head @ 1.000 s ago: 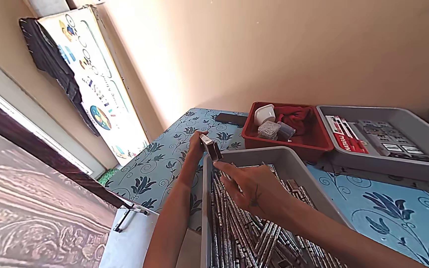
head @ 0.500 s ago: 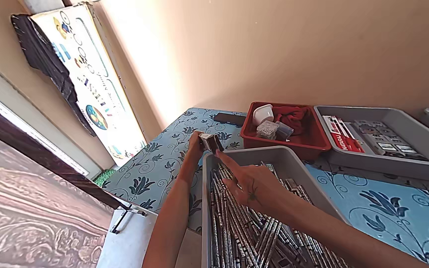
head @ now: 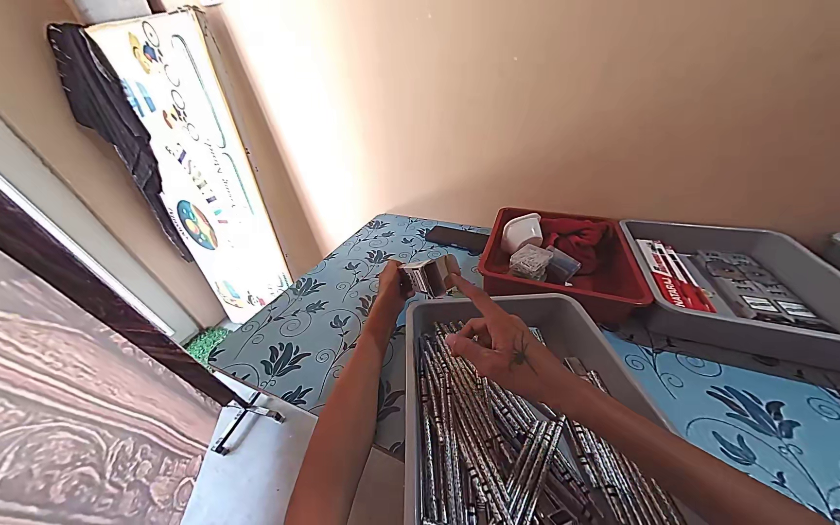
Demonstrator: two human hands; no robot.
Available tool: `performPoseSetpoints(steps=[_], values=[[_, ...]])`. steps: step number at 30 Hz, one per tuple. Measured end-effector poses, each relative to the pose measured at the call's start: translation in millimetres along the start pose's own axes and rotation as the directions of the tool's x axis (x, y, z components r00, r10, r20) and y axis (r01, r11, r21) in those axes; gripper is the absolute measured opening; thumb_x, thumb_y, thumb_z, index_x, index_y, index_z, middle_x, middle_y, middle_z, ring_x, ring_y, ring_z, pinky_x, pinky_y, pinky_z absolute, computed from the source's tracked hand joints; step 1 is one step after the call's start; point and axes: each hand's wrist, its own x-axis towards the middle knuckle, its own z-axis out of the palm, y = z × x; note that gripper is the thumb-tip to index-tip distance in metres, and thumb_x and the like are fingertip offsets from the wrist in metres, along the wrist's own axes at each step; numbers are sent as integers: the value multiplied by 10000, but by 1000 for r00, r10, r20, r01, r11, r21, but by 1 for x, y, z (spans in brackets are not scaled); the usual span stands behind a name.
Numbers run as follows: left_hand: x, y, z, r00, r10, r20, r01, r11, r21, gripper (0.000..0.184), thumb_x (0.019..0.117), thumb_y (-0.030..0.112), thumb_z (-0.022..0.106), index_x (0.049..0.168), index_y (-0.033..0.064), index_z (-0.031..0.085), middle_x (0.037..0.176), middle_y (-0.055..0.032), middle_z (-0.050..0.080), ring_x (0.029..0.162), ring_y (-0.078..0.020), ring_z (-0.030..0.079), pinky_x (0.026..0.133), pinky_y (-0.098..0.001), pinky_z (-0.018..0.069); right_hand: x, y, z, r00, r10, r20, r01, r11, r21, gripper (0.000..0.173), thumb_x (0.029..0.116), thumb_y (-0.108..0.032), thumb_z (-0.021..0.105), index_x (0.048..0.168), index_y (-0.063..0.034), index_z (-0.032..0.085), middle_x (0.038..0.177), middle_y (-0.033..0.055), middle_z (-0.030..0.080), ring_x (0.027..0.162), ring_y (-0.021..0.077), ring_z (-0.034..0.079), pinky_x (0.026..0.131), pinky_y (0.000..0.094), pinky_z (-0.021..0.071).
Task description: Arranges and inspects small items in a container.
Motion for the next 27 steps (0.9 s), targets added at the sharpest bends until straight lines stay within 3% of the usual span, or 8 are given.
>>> performPoseSetpoints(steps=[6, 10, 13, 16, 19, 22, 25, 27], values=[[3, 1, -5, 1000, 22, -1, -22, 1000, 20, 264, 1054, 245, 391, 838, 126, 483, 638, -1, 481, 496, -105, 451, 461, -267, 409, -1, -2, -3, 993, -99, -65, 98, 995, -16, 664, 1041, -199, 579, 1624, -127, 271, 805, 34, 687, 567, 44, 562, 553, 216, 481], [-2, 0, -13, 999, 49, -12, -49, 999, -10, 248, 1065, 231, 377, 867, 135, 491, 616, 7, 506, 438, -67, 459, 393, -200, 386, -9, -4, -23, 960, -235, -153, 193, 950, -247, 216, 1004, -86, 547, 1179, -56, 670, 663, 28, 606, 504, 106, 544, 458, 270, 453], [-3, 6, -10, 997, 33, -65, -36, 998, -44, 194, 1037, 192, 382, 875, 146, 480, 654, 4, 505, 457, -73, 451, 399, -199, 367, -7, -10, -37, 995, 8, 102, 46, 854, -518, 177, 1024, -172, 595, 1105, -85, 725, 832, 73, 680, 740, 212, 652, 663, 443, 520], [-10, 12, -7, 991, -11, -136, -3, 995, -101, 163, 1052, 239, 406, 963, 147, 507, 790, -28, 521, 573, -105, 485, 476, -239, 409, -3, -4, -23, 921, 297, 253, -82, 782, -618, 396, 1015, -439, 620, 1146, -75, 698, 905, 87, 674, 849, 237, 654, 764, 475, 518], [-11, 14, -6, 987, -14, -163, -9, 990, -138, 179, 1046, 229, 406, 924, 144, 506, 736, -23, 525, 505, -89, 464, 420, -214, 382, -2, 11, -16, 865, 355, 354, -115, 827, -550, 444, 961, -417, 710, 1146, -16, 660, 884, 108, 668, 814, 224, 642, 788, 445, 524], [-11, 16, -6, 990, -50, -132, 23, 980, -197, 190, 1051, 252, 391, 941, 146, 504, 744, -26, 521, 509, -91, 463, 426, -212, 379, 2, 10, -28, 887, 304, 347, -169, 914, -370, 303, 953, -228, 745, 1127, 10, 676, 871, 97, 681, 740, 155, 625, 708, 337, 520], [-13, 19, -6, 998, -59, -17, 53, 967, -250, 240, 1076, 259, 327, 938, 144, 486, 684, 1, 519, 467, -52, 466, 395, -171, 367, 0, 2, -31, 901, 255, 350, -230, 967, -112, 176, 963, -113, 707, 1083, -5, 638, 793, 46, 691, 646, 65, 639, 595, 203, 514], [-14, 20, -8, 996, -32, 78, 53, 958, -283, 270, 1090, 234, 316, 911, 137, 493, 644, 12, 532, 456, -36, 480, 385, -159, 370, -2, -4, -28, 915, 214, 343, -209, 977, -51, 165, 978, -97, 679, 1110, -16, 622, 820, 49, 710, 666, 70, 680, 603, 202, 551]])
